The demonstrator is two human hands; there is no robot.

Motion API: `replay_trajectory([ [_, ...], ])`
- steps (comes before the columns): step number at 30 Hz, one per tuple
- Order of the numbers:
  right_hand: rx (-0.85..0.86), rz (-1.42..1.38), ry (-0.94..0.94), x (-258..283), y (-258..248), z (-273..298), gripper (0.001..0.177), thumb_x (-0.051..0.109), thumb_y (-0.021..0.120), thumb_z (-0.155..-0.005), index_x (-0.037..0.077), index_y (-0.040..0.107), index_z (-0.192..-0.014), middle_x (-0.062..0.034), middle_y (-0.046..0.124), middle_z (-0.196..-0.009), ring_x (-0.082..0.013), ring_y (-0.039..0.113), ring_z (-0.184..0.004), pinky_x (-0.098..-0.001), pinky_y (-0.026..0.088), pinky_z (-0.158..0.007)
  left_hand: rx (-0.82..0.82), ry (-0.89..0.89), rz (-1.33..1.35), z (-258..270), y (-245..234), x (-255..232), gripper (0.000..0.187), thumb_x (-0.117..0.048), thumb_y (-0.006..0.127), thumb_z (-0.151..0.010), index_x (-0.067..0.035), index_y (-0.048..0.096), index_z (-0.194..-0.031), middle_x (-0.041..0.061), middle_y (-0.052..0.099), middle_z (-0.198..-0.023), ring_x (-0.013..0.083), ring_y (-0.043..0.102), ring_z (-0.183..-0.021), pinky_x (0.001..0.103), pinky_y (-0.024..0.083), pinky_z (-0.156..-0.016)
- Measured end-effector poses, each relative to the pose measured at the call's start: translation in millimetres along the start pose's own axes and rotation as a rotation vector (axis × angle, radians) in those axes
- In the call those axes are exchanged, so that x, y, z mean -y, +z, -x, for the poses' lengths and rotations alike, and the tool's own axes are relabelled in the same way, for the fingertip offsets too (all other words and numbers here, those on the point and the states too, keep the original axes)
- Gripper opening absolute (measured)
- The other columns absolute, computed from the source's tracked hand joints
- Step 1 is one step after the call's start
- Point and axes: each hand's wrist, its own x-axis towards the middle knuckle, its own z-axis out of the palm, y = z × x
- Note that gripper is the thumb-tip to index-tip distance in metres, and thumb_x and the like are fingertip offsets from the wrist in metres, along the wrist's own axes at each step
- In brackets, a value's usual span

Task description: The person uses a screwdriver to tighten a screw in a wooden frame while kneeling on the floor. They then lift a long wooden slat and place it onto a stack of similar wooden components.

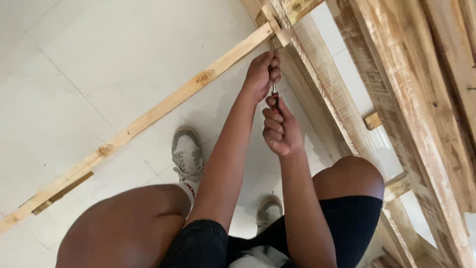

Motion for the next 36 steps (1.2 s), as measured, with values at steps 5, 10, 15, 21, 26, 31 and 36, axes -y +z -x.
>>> replay_trajectory([
  [5,-0.628,0.521,-0.211,-9,38,-11,0.03,0.047,0.053,-0.106,0.025,0.052,-0.085,0.0119,0.022,-0.058,-0.0018,0.01,-0.041,-0.0196,0.002,-0.03,0.004,-0.032,-0.025,19,20,-22,0.025,-0.025,0.042,-0.111,-0.008,0.059,-0.102,-0.005,0.044,-0.071,0.0108,0.033,-0.053,0.03,0.032,-0.053],
  [10,-0.812,0.697,-0.309,-39,53,-28,0.035,0.049,0.046,-0.106,0.022,0.045,-0.083,0.0108,0.018,-0.056,-0.0025,0.009,-0.041,-0.0211,0.001,-0.034,-0.004,-0.002,-0.013,15,7,-16,0.021,-0.025,0.051,-0.106,-0.009,0.06,-0.098,-0.004,0.045,-0.069,0.0095,0.037,-0.049,0.029,0.031,-0.049],
  [15,-1.084,1.823,-0.483,-23,-6,-27,0.042,0.035,0.039,-0.115,0.015,0.06,-0.084,-0.0012,0.056,-0.058,-0.0151,0.054,-0.054,-0.0261,0.039,-0.046,0.021,0.011,-0.092,16,0,-13,0.024,-0.029,0.049,-0.109,-0.011,0.062,-0.101,-0.004,0.046,-0.077,0.0111,0.046,-0.054,0.031,0.047,-0.053],
  [21,-1.188,2.194,-0.568,-22,-7,-30,0.042,0.032,0.033,-0.118,0.011,0.054,-0.089,-0.01,0.056,-0.059,-0.0201,0.053,-0.05,-0.0304,0.036,-0.044,0.008,0.029,-0.037,15,10,-6,0.022,-0.025,0.044,-0.109,-0.009,0.058,-0.105,-0.005,0.042,-0.078,0.0096,0.047,-0.053,0.03,0.046,-0.049],
  [26,-0.812,1.168,-0.436,-25,24,-24,0.035,0.035,0.043,-0.111,0.016,0.05,-0.083,0.008,0.037,-0.058,-0.0049,0.036,-0.047,-0.018,0.024,-0.039,-0.003,-0.032,0.115,8,4,1,0.021,-0.026,0.045,-0.109,-0.011,0.057,-0.102,-0.01,0.031,-0.075,0.004,0.03,-0.051,0.023,0.033,-0.042],
  [31,-0.125,0.051,-0.241,-9,24,-14,0.019,0.022,0.05,-0.11,0.006,0.053,-0.1,0.0037,0.042,-0.071,-0.0016,0.044,-0.047,-0.0116,0.029,-0.029,0.11,-0.102,0.237,-11,-4,3,0.02,-0.026,0.044,-0.11,-0.013,0.056,-0.101,-0.01,0.031,-0.074,0.0039,0.027,-0.049,0.023,0.032,-0.042],
  [36,-0.482,0.62,-0.246,-18,53,-12,0.028,0.037,0.043,-0.112,0.017,0.049,-0.093,0.0149,0.023,-0.062,0.0036,0.023,-0.04,-0.0093,0.016,-0.026,0.102,-0.12,0.233,-2,-3,-2,0.018,-0.025,0.048,-0.109,-0.012,0.059,-0.103,-0.009,0.033,-0.074,0.0052,0.032,-0.05,0.025,0.036,-0.044],
])
